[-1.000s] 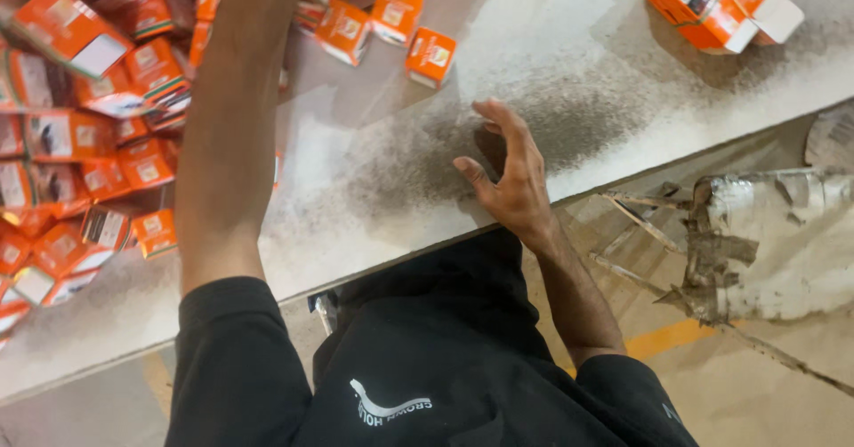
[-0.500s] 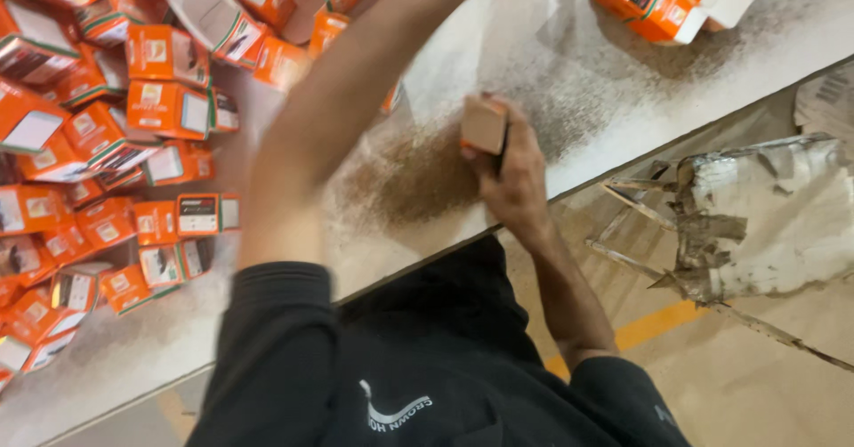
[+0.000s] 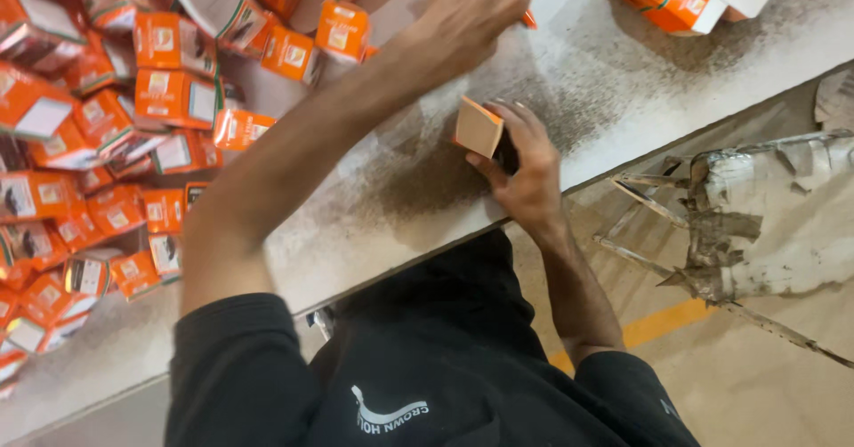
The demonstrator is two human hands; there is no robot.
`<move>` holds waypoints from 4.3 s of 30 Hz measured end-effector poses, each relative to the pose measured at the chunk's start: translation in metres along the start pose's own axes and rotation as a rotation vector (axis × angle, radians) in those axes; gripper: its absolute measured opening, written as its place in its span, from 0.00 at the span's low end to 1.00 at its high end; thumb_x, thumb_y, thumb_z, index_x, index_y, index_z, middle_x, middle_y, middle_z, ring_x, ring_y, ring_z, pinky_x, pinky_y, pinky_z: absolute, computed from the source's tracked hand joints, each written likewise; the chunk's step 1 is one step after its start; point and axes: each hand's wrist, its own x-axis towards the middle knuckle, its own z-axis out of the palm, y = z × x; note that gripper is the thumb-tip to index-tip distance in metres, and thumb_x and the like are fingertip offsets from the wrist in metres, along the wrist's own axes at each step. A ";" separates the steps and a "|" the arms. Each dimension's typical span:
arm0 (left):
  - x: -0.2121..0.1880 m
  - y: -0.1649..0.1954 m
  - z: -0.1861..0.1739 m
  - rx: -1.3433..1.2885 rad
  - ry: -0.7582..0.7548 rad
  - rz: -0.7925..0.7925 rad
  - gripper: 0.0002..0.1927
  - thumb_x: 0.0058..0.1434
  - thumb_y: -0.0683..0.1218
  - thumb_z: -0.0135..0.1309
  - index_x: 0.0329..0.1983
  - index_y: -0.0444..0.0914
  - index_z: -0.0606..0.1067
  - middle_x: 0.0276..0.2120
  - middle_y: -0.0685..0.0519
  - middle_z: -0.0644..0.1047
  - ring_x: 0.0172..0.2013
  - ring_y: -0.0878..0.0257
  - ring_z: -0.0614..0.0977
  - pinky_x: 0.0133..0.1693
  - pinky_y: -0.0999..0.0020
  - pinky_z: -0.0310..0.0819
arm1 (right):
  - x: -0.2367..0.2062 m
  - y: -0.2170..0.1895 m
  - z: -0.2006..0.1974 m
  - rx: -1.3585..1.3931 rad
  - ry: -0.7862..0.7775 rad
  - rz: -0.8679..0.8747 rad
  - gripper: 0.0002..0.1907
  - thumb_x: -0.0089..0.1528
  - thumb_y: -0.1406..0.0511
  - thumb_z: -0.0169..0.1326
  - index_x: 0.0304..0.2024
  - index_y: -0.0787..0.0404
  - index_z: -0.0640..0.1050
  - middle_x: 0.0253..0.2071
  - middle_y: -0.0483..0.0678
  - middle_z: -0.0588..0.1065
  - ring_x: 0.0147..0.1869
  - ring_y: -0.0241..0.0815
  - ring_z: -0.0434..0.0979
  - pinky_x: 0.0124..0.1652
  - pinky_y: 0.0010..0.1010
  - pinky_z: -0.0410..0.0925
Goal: The person picks up small orange product boxes and flat cartons from a pile on the table, opens and folds a carton, places a product box inside, closes it, and tosses the packed box onto the pile. They repeat this packing cycle continuously with both hands.
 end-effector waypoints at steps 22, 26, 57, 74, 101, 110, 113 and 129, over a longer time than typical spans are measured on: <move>-0.182 0.107 -0.077 0.027 0.091 -0.168 0.19 0.69 0.44 0.60 0.61 0.32 0.77 0.59 0.42 0.71 0.74 0.43 0.60 0.74 0.30 0.46 | -0.006 -0.012 0.030 -0.029 -0.122 -0.090 0.29 0.51 0.73 0.69 0.56 0.64 0.78 0.56 0.56 0.77 0.66 0.60 0.75 0.65 0.46 0.67; -0.176 0.111 -0.073 -0.022 0.192 -0.252 0.23 0.68 0.48 0.60 0.63 0.34 0.77 0.71 0.38 0.61 0.76 0.39 0.51 0.73 0.28 0.38 | -0.006 -0.015 0.030 -0.041 -0.138 -0.065 0.32 0.49 0.72 0.71 0.57 0.64 0.77 0.56 0.57 0.76 0.66 0.62 0.73 0.64 0.46 0.66; -0.147 0.094 -0.077 -0.671 0.117 -0.793 0.32 0.54 0.42 0.66 0.58 0.35 0.63 0.58 0.36 0.70 0.59 0.46 0.72 0.59 0.53 0.69 | -0.013 -0.008 0.043 -0.121 -0.032 -0.161 0.34 0.51 0.66 0.75 0.57 0.70 0.75 0.55 0.61 0.77 0.63 0.64 0.75 0.61 0.48 0.69; -0.159 0.096 -0.058 -0.814 0.172 -0.742 0.14 0.58 0.37 0.61 0.46 0.36 0.72 0.36 0.44 0.79 0.34 0.56 0.84 0.36 0.63 0.77 | -0.014 -0.025 0.042 -0.107 -0.054 -0.184 0.36 0.53 0.66 0.74 0.61 0.67 0.73 0.56 0.58 0.77 0.63 0.61 0.76 0.61 0.46 0.69; -0.169 0.060 -0.067 -1.517 -0.037 -0.976 0.09 0.66 0.46 0.59 0.43 0.35 0.76 0.32 0.54 0.79 0.31 0.66 0.81 0.32 0.66 0.83 | -0.026 -0.016 0.054 -0.227 -0.008 -0.281 0.28 0.60 0.71 0.68 0.61 0.65 0.73 0.60 0.62 0.74 0.66 0.63 0.75 0.63 0.48 0.71; -0.168 0.096 -0.065 -0.503 0.279 -0.419 0.19 0.62 0.35 0.59 0.56 0.36 0.75 0.54 0.46 0.79 0.54 0.48 0.82 0.58 0.58 0.79 | -0.023 -0.021 0.048 -0.085 -0.037 -0.182 0.19 0.62 0.72 0.67 0.50 0.66 0.73 0.60 0.60 0.76 0.61 0.61 0.80 0.55 0.44 0.75; -0.174 0.094 -0.074 -0.551 0.199 -0.208 0.21 0.60 0.35 0.60 0.57 0.35 0.75 0.62 0.46 0.77 0.63 0.47 0.79 0.63 0.56 0.78 | -0.026 -0.021 0.046 -0.044 -0.032 -0.146 0.21 0.62 0.74 0.65 0.51 0.66 0.68 0.61 0.62 0.75 0.60 0.62 0.80 0.53 0.44 0.75; -0.189 0.085 -0.057 -0.355 0.160 -0.103 0.13 0.63 0.40 0.62 0.49 0.35 0.75 0.66 0.41 0.71 0.68 0.44 0.72 0.62 0.52 0.75 | -0.032 -0.009 0.053 -0.067 -0.017 -0.041 0.25 0.64 0.72 0.66 0.51 0.64 0.61 0.48 0.63 0.79 0.51 0.60 0.84 0.47 0.42 0.75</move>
